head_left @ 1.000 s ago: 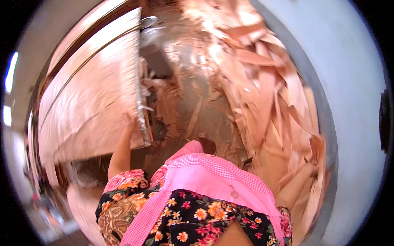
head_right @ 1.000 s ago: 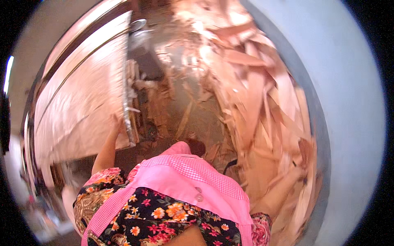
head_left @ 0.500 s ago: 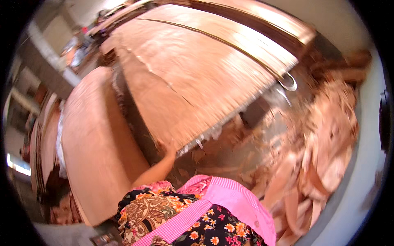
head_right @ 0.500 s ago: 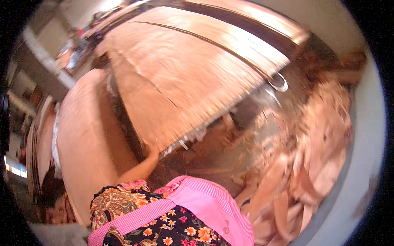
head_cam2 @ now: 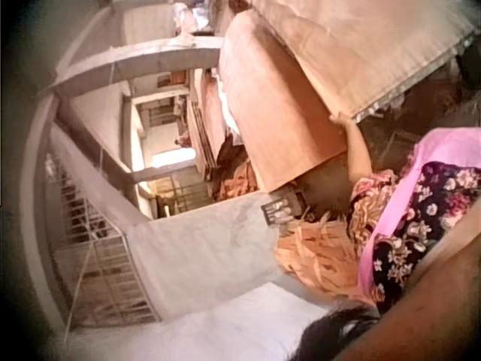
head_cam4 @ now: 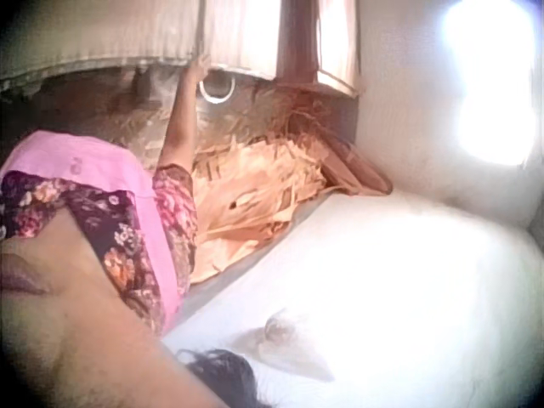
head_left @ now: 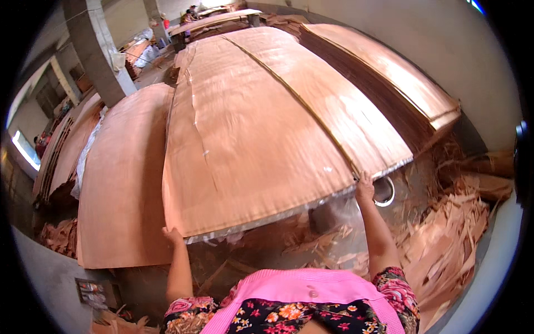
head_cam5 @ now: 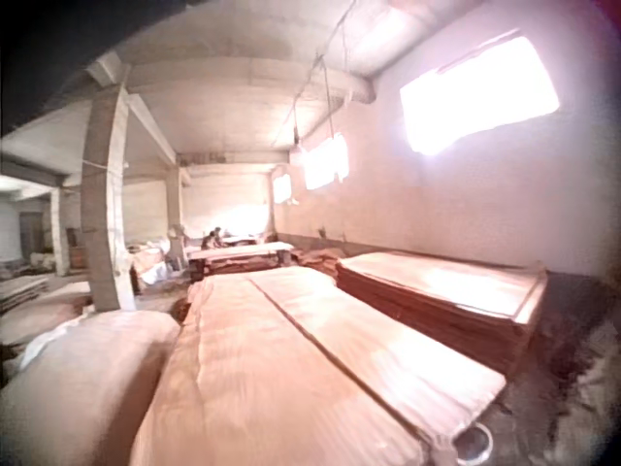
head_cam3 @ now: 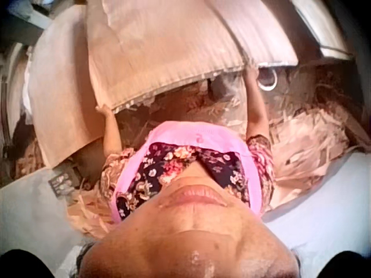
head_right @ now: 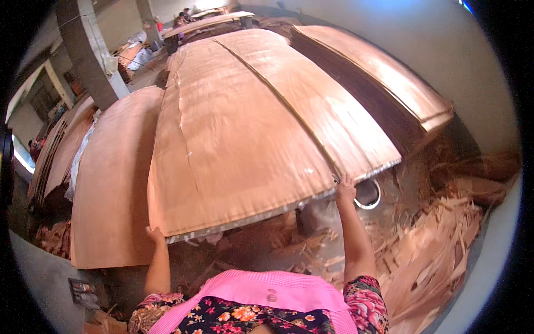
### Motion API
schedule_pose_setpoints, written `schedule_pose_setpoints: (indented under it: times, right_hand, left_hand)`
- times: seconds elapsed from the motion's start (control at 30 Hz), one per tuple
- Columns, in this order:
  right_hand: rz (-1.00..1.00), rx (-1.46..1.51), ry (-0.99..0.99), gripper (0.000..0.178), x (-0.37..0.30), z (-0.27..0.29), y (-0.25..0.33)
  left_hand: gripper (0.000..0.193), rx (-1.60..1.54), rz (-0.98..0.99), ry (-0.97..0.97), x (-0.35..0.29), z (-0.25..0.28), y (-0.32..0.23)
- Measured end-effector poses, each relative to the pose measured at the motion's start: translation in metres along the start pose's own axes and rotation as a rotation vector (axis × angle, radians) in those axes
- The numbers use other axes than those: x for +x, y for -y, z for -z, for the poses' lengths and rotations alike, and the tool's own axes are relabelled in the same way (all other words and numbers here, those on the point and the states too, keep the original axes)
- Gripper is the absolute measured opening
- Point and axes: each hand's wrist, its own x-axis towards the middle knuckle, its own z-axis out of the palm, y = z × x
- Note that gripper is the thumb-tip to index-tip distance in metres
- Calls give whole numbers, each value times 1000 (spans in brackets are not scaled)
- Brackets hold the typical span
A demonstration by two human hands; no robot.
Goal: The person cuts sheets of wood veneer using a hand blade, aligns a long guide strip, and moves the cut pieces onto a stack.
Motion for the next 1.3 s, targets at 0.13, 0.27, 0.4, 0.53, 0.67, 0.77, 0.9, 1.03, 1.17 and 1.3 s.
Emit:
schedule_pose_setpoints:
  times: [0.13, 0.27, 0.4, 0.53, 0.67, 0.77, 0.9, 1.03, 1.17, 1.3]
  right_hand:
    - [58, 76, 285, 47, 57, -11, -6]
    - [239, 238, 441, 23, 39, -1, 29]
    - [184, 519, 546, 19, -36, 16, 86]
    - [87, 968, 846, 27, -86, 37, 127]
    - [437, 539, 757, 30, -45, 62, 142]
    - [-6, 1406, 1240, 54, 29, 63, 168]
    - [-278, 1735, 1336, 28, 89, 46, 197]
    - [-348, 1645, 1138, 15, 106, 22, 167]
    - [-451, 1862, 1261, 20, 125, -8, 100]
    - [-550, 1908, 1416, 20, 125, -47, 55]
  left_hand:
    - [40, -338, -94, -133, -18, 1, -80]
    - [52, -668, 140, -317, -31, -15, -153]
    - [26, -1004, 55, 31, -49, -50, -221]
    - [10, -646, -40, 255, -107, -98, -290]
    - [9, -483, -553, 331, -171, -138, -341]
    - [10, -279, -890, 370, -206, -166, -361]
    - [5, -8, -1307, 512, -242, -196, -372]
    - [12, -98, -1437, 393, -288, -159, -338]
    - [31, 312, -588, 499, -348, -94, -258]
    - [30, 108, 121, 604, -399, -129, -220]
